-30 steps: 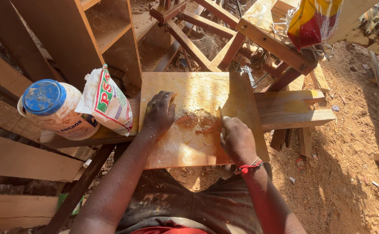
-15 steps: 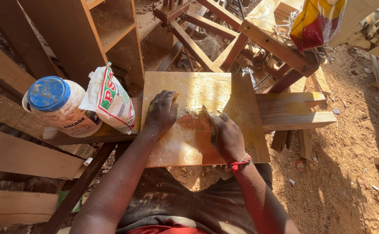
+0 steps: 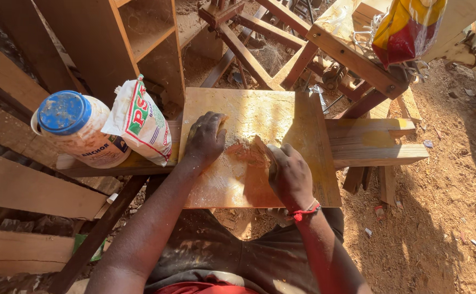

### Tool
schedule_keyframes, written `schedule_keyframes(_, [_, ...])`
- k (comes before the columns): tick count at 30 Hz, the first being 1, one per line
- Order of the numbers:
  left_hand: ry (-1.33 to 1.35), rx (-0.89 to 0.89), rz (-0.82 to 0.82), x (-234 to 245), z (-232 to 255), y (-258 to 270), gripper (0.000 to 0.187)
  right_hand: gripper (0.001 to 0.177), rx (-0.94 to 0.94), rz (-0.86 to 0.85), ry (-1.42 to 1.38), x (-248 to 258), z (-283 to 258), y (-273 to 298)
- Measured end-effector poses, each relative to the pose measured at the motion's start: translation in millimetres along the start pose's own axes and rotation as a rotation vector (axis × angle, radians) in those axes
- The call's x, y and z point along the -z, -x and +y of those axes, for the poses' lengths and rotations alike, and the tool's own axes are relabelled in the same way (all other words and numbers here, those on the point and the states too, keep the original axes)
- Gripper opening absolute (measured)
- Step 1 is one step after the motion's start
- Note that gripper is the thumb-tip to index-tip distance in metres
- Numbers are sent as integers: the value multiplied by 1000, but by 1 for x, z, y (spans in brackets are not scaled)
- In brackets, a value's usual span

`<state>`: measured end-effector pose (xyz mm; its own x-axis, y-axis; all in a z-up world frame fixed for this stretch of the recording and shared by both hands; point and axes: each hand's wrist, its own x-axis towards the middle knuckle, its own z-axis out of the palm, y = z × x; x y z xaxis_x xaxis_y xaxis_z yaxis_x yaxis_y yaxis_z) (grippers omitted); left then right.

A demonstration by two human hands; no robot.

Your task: The person mixes a light-colored powder and a liquid together on a square wooden board using a small metal scraper, spreading and combining the materials to create a wood filler paste.

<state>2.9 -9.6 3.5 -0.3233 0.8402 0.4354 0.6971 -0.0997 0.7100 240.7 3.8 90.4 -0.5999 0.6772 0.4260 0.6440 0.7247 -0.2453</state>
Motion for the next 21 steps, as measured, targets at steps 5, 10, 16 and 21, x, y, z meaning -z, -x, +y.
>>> schedule_keyframes(5, [-5, -18, -3, 2, 1, -2, 34, 30, 5, -18, -4, -1, 9, 1])
schedule_keyframes(10, [-8, 1, 1, -3, -2, 1, 33, 29, 17, -54, 8, -8, 21, 2])
schedule_keyframes(16, [-24, -59, 36, -6, -8, 0, 29, 27, -92, -9, -18, -4, 45, -13])
schedule_keyframes(21, [-39, -70, 53, -7, -6, 0, 28, 22, -49, -57, -65, -10, 50, -26])
